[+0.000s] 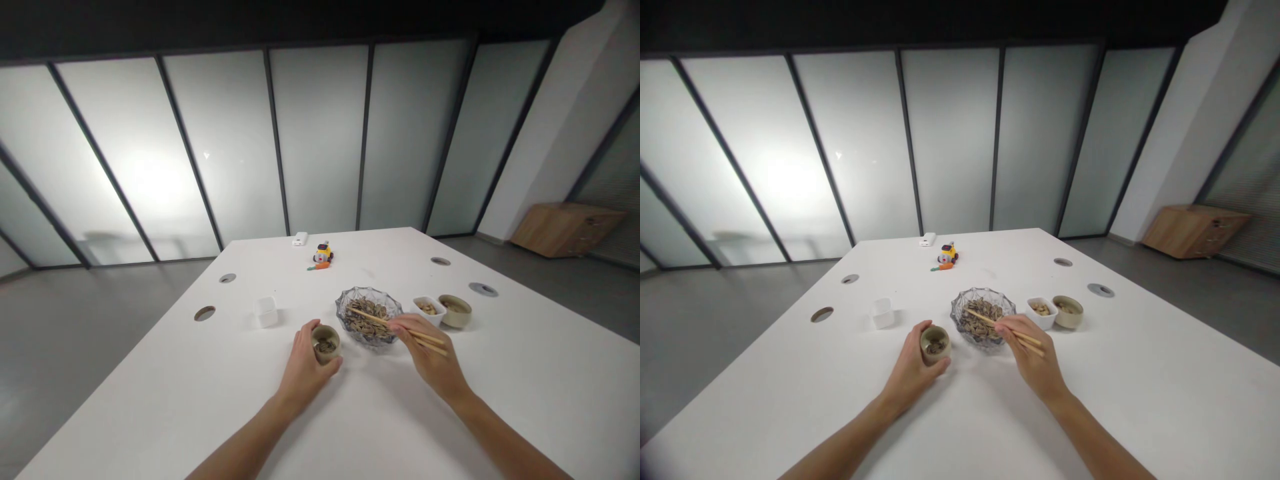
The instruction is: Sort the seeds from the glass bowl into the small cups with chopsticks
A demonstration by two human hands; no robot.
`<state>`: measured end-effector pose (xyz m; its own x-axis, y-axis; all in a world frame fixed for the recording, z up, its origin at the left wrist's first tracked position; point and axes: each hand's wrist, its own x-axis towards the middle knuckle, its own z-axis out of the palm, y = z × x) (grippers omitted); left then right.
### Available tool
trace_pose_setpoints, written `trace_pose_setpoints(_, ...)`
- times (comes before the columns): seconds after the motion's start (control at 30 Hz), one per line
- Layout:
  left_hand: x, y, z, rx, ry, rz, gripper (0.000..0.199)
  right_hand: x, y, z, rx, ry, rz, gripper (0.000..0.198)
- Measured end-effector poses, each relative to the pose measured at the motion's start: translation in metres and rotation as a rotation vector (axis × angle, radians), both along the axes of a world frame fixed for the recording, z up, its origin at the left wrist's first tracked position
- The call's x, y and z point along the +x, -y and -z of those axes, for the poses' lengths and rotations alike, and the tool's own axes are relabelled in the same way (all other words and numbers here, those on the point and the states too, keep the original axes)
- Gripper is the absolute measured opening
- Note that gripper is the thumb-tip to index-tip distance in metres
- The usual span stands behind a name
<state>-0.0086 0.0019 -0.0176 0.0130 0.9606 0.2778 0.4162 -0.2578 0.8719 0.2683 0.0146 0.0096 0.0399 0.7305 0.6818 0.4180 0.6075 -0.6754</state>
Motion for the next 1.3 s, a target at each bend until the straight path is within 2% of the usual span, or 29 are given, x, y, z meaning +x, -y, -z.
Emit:
trace_pose_setpoints(0.13,0.0,0.0,-0.001,-0.014,-0.01,0.001,0.077,0.003,-0.002,-0.001,-0.049,-0.031,0.071,0.034)
trace_pose_setpoints(0.2,0.0,0.001,-0.001,-0.026,-0.022,0.002,0.077,0.005,-0.004,-0.001,-0.105,-0.125,0.08,0.039)
trace_pose_setpoints(0.33,0.0,0.0,0.0,-0.025,-0.024,0.007,0.077,0.007,-0.008,-0.004,-0.257,-0.469,-0.023,0.043)
trace_pose_setpoints(0.43,0.0,0.0,0.001,-0.02,-0.011,0.006,0.078,0.006,-0.006,-0.008,-0.308,-0.577,-0.134,0.044)
trace_pose_setpoints(0.53,0.0,0.0,0.0,-0.021,-0.009,0.005,0.077,0.003,0.0,-0.012,-0.363,-0.516,-0.259,0.045)
trace_pose_setpoints(0.6,0.0,0.0,-0.001,-0.02,-0.014,0.003,0.077,0.002,0.003,-0.014,-0.363,-0.458,-0.271,0.045)
trace_pose_setpoints(0.7,0.0,0.001,-0.002,-0.023,-0.021,0.006,0.077,0.005,0.004,-0.017,-0.255,-0.343,-0.131,0.044)
trace_pose_setpoints(0.8,-0.001,0.001,-0.002,-0.032,-0.03,0.008,0.077,0.013,0.003,-0.02,-0.124,-0.118,0.037,0.042)
trace_pose_setpoints(0.93,-0.001,0.001,-0.002,-0.033,-0.039,0.013,0.076,0.016,0.002,-0.02,-0.049,0.077,0.08,0.043)
trace_pose_setpoints(1.17,0.0,0.001,-0.003,-0.022,-0.018,0.012,0.075,0.008,0.006,-0.017,-0.071,0.108,-0.029,0.029)
trace_pose_setpoints(1.3,0.0,0.001,-0.003,-0.02,-0.022,0.015,0.075,0.009,0.006,-0.017,-0.004,0.119,-0.021,0.027)
